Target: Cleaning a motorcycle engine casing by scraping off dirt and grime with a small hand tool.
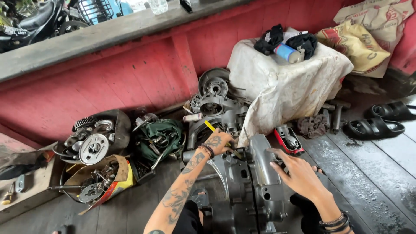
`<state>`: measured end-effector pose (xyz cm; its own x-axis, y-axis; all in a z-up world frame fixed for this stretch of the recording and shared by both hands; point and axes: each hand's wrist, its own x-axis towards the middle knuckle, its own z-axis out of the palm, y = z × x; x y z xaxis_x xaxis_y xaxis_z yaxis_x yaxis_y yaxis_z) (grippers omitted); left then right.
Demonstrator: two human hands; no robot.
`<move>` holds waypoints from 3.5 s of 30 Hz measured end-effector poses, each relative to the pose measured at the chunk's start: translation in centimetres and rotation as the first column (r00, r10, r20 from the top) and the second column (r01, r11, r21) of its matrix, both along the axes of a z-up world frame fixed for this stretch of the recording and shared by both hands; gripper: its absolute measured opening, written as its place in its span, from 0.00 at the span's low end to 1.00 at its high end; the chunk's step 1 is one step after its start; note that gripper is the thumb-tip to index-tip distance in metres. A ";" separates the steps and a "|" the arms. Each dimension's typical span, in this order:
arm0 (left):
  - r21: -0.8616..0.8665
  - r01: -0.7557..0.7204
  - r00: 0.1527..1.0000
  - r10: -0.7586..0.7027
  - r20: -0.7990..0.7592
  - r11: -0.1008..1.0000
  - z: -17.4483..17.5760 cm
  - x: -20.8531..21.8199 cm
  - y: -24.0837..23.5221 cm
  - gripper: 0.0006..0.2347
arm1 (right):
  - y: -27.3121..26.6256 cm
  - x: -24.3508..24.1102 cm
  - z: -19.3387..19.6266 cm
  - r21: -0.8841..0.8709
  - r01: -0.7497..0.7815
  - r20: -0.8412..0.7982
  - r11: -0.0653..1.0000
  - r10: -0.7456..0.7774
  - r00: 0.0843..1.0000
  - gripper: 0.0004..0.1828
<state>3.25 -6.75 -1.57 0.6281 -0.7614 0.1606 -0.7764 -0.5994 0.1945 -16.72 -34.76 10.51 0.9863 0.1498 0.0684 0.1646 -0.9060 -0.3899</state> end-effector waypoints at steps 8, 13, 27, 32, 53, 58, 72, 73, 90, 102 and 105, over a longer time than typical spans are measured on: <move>-0.250 -0.038 0.968 -0.027 -0.251 0.968 2.1 -1.7 1.2 0.08 | -0.1 -0.4 0.5 0.087 -0.017 -0.015 0.996 0.018 1.000 0.26; -0.270 -0.088 0.985 0.043 -0.167 0.959 -0.2 -2.0 2.2 0.09 | -0.2 0.0 -0.1 0.001 -0.026 -0.015 1.000 0.026 1.000 0.27; -0.166 -0.098 0.993 0.085 -0.084 0.981 -2.5 -1.0 2.3 0.10 | -0.4 0.5 -0.8 -0.026 -0.048 -0.007 0.999 0.048 0.999 0.27; 0.203 -0.235 0.929 0.158 0.334 0.950 -6.1 1.4 5.1 0.17 | -0.1 -0.6 0.5 0.020 -0.078 0.106 0.997 0.076 0.992 0.23; 0.022 -0.109 0.956 0.098 0.276 0.994 -11.2 1.1 -1.3 0.15 | 0.0 0.1 -1.2 0.037 -0.093 0.145 0.995 0.087 0.986 0.22; 0.045 -0.042 0.972 0.031 0.231 0.998 -2.9 -2.2 -3.1 0.06 | 0.1 0.2 -1.2 0.088 -0.121 0.156 0.989 0.106 0.982 0.21; 0.269 -0.127 0.990 0.138 -0.020 0.955 2.4 -2.6 -2.1 0.09 | -0.2 0.1 -1.1 0.079 -0.089 0.108 0.993 0.080 0.991 0.23; 0.257 -0.123 0.992 0.125 0.009 0.958 2.2 -2.5 -1.9 0.10 | -0.3 0.2 -1.3 0.074 -0.090 0.106 0.993 0.082 0.991 0.23; -0.415 -0.205 0.910 0.017 -0.414 0.887 -2.6 -1.2 3.0 0.09 | -0.2 0.1 -0.1 0.089 -0.130 0.151 0.987 0.116 0.982 0.21; -0.261 -0.189 0.952 0.112 -0.285 0.947 -2.0 -1.8 2.7 0.08 | 0.1 0.0 0.0 0.086 -0.129 0.182 0.988 0.112 0.977 0.23; -0.317 -0.258 0.934 0.152 -0.323 0.913 -2.3 -1.8 2.3 0.09 | 0.1 -0.1 -0.1 0.115 -0.116 0.133 0.987 0.100 0.986 0.23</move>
<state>1.49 -4.47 -3.89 0.8226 -0.5389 0.1816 -0.5228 -0.5911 0.6142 -16.80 -34.65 10.40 0.9471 0.2377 0.2157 0.3138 -0.8271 -0.4663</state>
